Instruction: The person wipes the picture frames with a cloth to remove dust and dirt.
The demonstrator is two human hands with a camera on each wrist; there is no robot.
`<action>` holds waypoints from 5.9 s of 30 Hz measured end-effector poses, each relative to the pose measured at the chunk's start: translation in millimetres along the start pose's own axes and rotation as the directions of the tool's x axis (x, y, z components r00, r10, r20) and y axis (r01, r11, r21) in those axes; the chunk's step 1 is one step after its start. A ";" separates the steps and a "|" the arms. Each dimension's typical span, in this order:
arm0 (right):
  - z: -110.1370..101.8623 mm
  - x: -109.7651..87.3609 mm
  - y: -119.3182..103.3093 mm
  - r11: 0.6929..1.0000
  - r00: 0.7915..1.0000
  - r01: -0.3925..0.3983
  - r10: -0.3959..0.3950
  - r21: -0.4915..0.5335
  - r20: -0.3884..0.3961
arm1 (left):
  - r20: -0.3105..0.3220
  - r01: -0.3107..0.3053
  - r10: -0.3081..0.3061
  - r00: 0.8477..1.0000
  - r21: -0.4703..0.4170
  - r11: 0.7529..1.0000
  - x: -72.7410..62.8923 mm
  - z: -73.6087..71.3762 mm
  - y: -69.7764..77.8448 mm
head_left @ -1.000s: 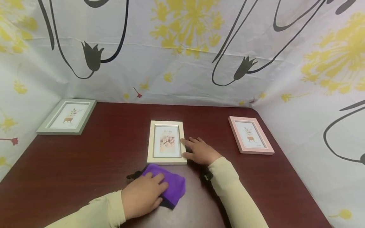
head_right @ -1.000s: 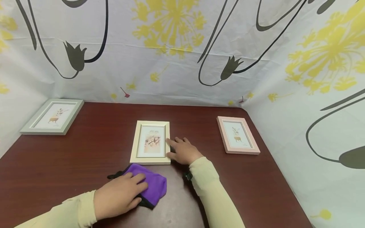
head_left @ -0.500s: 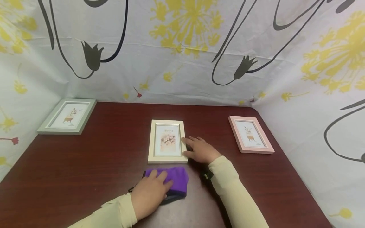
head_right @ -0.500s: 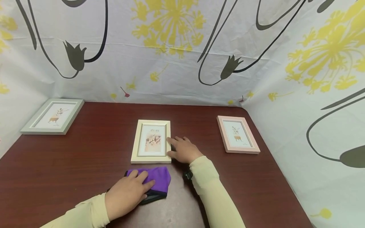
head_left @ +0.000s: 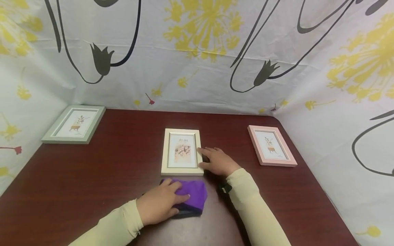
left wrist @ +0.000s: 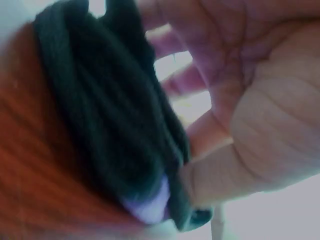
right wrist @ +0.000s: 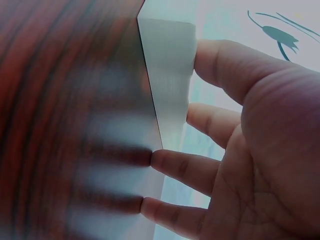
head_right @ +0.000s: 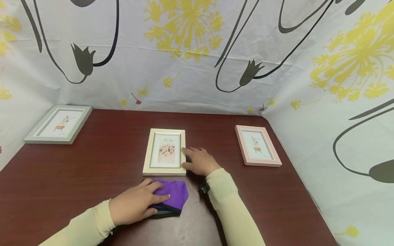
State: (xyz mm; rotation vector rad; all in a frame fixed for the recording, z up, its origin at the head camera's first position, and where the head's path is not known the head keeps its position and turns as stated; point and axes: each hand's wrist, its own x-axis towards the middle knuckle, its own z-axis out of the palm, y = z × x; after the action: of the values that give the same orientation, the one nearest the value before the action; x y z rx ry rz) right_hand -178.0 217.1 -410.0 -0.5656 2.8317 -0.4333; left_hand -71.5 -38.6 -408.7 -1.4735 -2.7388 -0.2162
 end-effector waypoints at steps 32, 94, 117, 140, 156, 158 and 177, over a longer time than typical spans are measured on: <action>7.8 6.1 -5.7 1.000 0.994 0.010 -0.013 -0.025 -0.107 | 0.043 0.057 -0.058 0.997 0.028 0.998 -0.5 5.5 9.0; -39.8 -40.4 121.5 0.919 0.901 -0.394 0.393 0.029 -0.182 | 0.062 0.088 -0.086 0.994 -0.018 0.996 -3.7 10.9 5.4; -43.0 -47.4 135.1 0.859 0.821 -0.502 0.511 0.105 -0.256 | 0.087 0.098 -0.094 0.992 -0.041 0.994 -2.8 10.8 5.3; -7.5 -0.4 7.1 0.988 0.986 0.086 -0.103 -0.128 -0.134 | 0.108 0.102 -0.096 0.990 -0.051 0.993 -1.8 8.9 4.3; 6.5 2.2 -3.5 0.983 0.998 0.059 -0.063 -0.171 -0.020 | 0.101 0.099 -0.091 0.991 -0.075 0.992 -1.3 8.2 2.4; 6.5 2.4 -3.1 0.983 0.998 0.060 -0.065 -0.175 -0.023 | 0.098 0.093 -0.086 0.992 -0.073 0.993 -0.5 8.3 1.1; -3.4 -10.8 -46.9 0.930 0.932 0.359 -0.361 -0.079 -0.008 | -0.006 0.122 -0.122 0.992 -0.061 0.991 -1.3 0.1 -25.7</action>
State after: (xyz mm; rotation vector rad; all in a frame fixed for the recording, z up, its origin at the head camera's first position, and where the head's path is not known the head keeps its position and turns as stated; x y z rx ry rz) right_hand -153.2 180.8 -389.9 -1.1129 2.7742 -0.3944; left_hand -92.2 -53.7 -411.8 -1.3145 -2.8412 -0.3115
